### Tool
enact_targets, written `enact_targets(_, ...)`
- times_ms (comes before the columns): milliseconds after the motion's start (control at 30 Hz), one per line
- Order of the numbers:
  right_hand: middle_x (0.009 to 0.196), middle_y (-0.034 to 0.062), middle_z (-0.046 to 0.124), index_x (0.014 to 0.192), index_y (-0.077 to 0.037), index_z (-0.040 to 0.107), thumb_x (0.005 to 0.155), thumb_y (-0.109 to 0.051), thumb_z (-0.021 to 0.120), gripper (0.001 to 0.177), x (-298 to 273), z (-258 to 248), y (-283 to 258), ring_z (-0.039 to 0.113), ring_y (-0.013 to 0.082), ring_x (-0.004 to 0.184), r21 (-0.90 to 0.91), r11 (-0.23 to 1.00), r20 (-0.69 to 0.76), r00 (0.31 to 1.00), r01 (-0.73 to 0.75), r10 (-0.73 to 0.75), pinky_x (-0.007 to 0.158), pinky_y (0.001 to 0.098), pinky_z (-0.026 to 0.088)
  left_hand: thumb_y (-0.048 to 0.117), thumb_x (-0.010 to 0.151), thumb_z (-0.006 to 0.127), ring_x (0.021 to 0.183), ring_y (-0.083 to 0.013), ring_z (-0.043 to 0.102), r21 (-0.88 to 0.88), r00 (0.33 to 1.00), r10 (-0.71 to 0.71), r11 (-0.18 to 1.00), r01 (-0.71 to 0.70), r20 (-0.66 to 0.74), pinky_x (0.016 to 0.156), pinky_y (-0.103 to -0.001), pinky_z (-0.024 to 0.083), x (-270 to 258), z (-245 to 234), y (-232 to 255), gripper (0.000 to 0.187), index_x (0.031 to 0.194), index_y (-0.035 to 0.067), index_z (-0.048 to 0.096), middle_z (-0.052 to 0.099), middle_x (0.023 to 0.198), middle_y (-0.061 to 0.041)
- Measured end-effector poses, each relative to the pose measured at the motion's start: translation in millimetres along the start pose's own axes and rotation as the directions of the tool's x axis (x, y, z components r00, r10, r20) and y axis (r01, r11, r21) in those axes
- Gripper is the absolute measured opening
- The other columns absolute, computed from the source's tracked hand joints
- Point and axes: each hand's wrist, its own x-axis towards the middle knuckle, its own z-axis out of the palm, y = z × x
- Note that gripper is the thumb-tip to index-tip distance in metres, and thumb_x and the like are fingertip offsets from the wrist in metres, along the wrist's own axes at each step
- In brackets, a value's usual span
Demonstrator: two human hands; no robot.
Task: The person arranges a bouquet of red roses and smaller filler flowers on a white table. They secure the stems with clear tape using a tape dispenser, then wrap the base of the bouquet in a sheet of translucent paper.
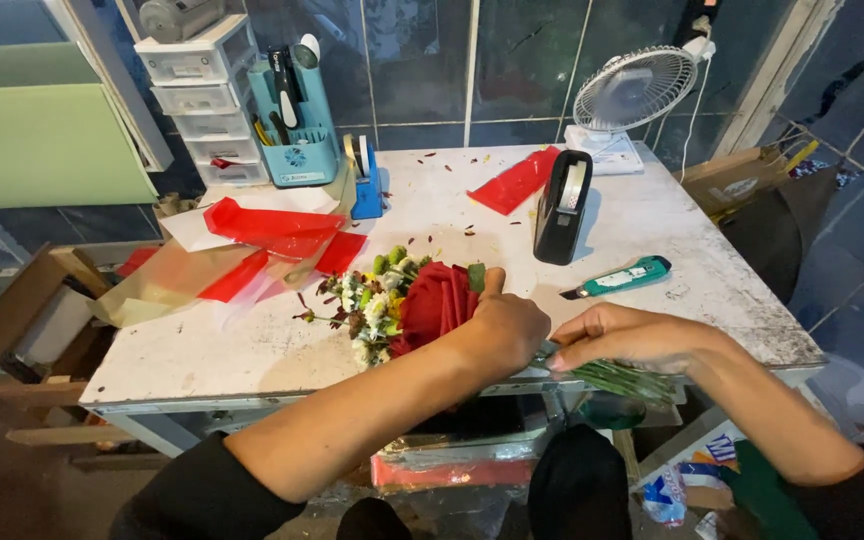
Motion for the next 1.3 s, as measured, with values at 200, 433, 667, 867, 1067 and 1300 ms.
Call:
enact_targets(200,0.105,0.0221,0.081,0.120,0.006,0.079,0.091,-0.014,0.075,0.036,1,11,26,0.075,0.0349,0.096,0.049,0.999,-0.029,1.000,0.002,0.000,0.112,0.0559,0.041,-0.014,0.081,0.067,0.089,-0.0462,0.070,-0.035,0.997,0.046,0.998,-0.048,-0.061,0.064,-0.060,0.055,17,19,4,0.016,0.093,-0.007,0.075,0.072,0.087,-0.027)
enact_targets(433,0.084,0.0242,0.077,0.120,0.009,0.076,0.094,-0.006,0.071,0.031,-8,53,67,0.072,0.0302,0.067,0.202,0.978,-0.296,0.955,0.042,0.021,0.060,0.0381,0.062,-0.015,0.083,0.059,0.097,-0.0384,0.072,0.070,0.990,0.099,0.993,-0.092,-0.098,0.071,-0.064,0.056,49,47,5,0.028,0.099,-0.002,0.078,0.074,0.095,-0.019)
enact_targets(667,0.099,0.0171,0.072,0.118,0.003,0.076,0.090,-0.009,0.072,0.031,18,113,73,0.064,0.0238,0.082,0.597,0.794,-0.490,0.835,0.112,0.251,0.056,0.0334,0.054,0.008,0.091,0.069,0.100,-0.0265,0.059,0.536,0.947,0.321,0.803,-0.262,-0.018,0.112,-0.050,0.036,80,105,-16,0.008,0.089,0.015,0.072,0.068,0.092,-0.001)
enact_targets(867,0.092,0.0162,0.071,0.104,0.005,0.074,0.094,-0.015,0.074,0.023,37,134,65,0.065,0.0245,0.078,0.640,0.763,-0.506,0.794,0.086,0.336,0.058,0.0349,0.055,0.030,0.092,0.065,0.126,-0.0244,0.053,0.654,0.910,0.389,0.727,-0.210,-0.141,0.126,-0.063,0.010,58,122,-25,0.012,0.101,0.024,0.070,0.071,0.107,0.003)
enact_targets(1067,0.091,0.0155,0.070,0.102,0.002,0.071,0.096,-0.025,0.070,0.028,35,148,57,0.066,0.0261,0.082,0.643,0.757,-0.514,0.800,0.120,0.310,0.067,0.0373,0.052,0.009,0.077,0.079,0.144,-0.0327,0.044,0.103,0.648,0.240,0.965,-0.241,-0.723,0.111,-0.072,0.026,-58,93,-30,0.043,0.117,0.017,0.068,0.060,0.141,-0.012)
enact_targets(1300,0.148,0.0021,0.067,0.148,-0.020,0.063,0.091,-0.048,0.053,0.065,4,160,44,0.065,0.0232,0.134,0.469,0.864,-0.402,0.826,-0.185,0.395,0.097,0.0414,0.056,0.021,0.095,0.063,0.116,-0.0157,0.069,-0.761,0.689,-0.495,0.636,-0.129,-0.530,0.107,-0.049,0.012,-154,181,0,0.028,0.123,0.026,0.068,0.075,0.116,0.007)
